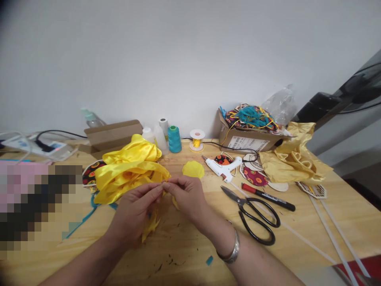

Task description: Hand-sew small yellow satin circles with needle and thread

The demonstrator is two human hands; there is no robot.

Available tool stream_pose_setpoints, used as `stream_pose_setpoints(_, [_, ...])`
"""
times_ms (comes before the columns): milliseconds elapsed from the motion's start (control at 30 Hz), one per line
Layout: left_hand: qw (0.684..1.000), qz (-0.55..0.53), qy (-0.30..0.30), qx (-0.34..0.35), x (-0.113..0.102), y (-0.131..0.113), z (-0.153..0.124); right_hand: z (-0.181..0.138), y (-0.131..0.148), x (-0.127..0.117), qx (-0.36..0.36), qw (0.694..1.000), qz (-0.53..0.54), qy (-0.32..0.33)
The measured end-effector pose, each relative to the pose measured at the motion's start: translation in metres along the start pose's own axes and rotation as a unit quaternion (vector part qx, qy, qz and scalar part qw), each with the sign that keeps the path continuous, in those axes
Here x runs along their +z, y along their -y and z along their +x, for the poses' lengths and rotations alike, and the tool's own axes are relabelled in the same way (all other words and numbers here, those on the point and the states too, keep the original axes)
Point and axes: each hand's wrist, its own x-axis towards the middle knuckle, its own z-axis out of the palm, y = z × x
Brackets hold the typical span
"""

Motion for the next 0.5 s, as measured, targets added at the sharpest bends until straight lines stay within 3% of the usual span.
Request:
stream_pose_setpoints(333, [0.996, -0.069, 0.042, -0.037, 0.0002, -0.0009, 0.0000, -0.0003, 0.0021, -0.0031, -0.026, 0.999, -0.043, 0.004])
stream_pose_setpoints(500, [0.992, -0.074, 0.054, -0.088, -0.0016, 0.0034, 0.0053, -0.0004, -0.0004, -0.0028, -0.060, 0.996, -0.072, 0.001])
